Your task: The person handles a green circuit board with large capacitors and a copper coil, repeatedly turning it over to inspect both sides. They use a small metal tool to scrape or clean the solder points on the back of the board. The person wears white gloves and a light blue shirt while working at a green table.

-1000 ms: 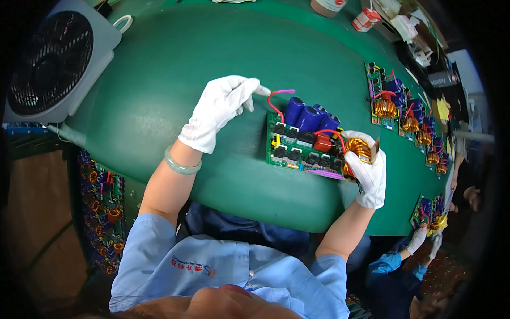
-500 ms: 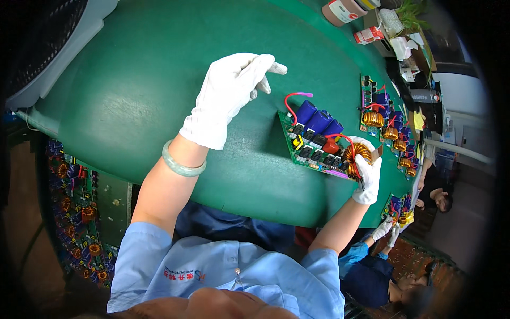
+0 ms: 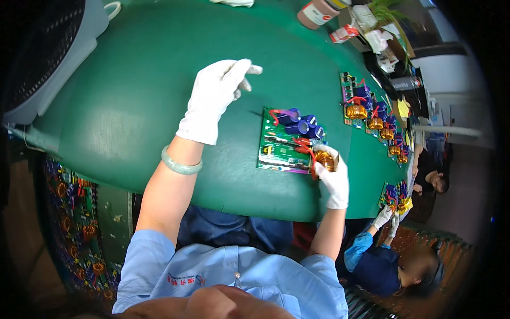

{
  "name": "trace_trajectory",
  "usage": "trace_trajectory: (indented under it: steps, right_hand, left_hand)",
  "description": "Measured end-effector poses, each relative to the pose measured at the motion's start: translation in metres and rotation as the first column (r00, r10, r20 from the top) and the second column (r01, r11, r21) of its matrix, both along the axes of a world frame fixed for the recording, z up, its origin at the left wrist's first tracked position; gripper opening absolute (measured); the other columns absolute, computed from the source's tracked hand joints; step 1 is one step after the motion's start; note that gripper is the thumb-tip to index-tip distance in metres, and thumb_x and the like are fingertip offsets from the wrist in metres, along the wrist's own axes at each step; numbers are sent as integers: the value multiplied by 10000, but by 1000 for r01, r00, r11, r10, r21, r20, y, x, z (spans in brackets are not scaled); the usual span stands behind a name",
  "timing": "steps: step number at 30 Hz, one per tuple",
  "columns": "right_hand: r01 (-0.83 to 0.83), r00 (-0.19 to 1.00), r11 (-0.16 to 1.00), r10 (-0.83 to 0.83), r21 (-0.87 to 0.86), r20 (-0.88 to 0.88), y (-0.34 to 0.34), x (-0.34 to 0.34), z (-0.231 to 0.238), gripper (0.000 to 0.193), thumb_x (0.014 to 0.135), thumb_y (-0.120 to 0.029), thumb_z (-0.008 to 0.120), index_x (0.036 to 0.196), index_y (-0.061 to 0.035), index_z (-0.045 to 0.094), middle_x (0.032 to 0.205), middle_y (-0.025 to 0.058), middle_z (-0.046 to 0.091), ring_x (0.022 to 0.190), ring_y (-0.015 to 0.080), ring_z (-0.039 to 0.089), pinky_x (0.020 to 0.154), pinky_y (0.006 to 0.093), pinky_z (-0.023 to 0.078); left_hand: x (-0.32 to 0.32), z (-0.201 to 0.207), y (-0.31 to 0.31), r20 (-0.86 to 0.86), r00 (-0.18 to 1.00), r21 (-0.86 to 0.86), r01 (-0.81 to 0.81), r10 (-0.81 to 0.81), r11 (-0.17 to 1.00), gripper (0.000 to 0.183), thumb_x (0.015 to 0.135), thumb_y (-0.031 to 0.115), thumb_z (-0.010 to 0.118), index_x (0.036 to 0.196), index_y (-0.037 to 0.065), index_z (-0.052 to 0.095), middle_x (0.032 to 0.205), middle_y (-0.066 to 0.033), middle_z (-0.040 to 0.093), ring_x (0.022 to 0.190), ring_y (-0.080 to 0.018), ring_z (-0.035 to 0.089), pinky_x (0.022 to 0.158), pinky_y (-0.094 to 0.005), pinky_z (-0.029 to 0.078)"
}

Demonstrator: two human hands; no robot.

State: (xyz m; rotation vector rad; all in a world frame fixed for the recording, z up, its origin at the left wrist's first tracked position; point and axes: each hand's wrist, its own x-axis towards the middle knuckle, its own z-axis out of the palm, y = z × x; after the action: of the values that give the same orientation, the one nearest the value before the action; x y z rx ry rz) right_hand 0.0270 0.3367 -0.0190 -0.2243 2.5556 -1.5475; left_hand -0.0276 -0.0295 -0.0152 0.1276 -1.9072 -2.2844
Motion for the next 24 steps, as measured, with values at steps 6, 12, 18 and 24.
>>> trace_trajectory:
  steps: [6,12,18,24]
  right_hand:
    - [104,986,989,-89,101,-143,-33,25,2,622,855,-25,696,1438,-30,478,1355,138,572,1222,208,566,1063,346,442]
    - [-39,984,953,90,299,-157,-23,34,17,827,703,-90,867,1440,-97,491,1446,155,498,1335,282,496,1121,367,392]
    - [86,977,940,-16,329,-211,-54,-9,10,704,782,-169,813,1419,-159,511,1396,173,559,1378,306,470,1096,351,418]
    - [53,954,998,-44,24,-296,-62,-123,-22,689,799,-117,801,1419,-151,503,1390,131,561,1213,282,593,1055,330,454]
  left_hand:
    - [-1,0,2,91,996,-43,-19,23,999,310,977,318,609,1038,55,761,718,3,623,597,-52,483,546,-203,403]
    - [3,10,4,95,992,-27,-85,87,996,295,987,286,603,1046,40,754,743,-7,638,616,-54,501,594,-207,427]
    - [-2,1,6,101,988,3,-121,120,993,313,997,304,603,1053,33,750,739,2,631,623,-54,506,603,-210,431]
    - [-11,-14,11,166,983,-100,-57,73,993,301,986,299,609,1045,40,751,744,-8,642,599,-56,500,570,-207,426]
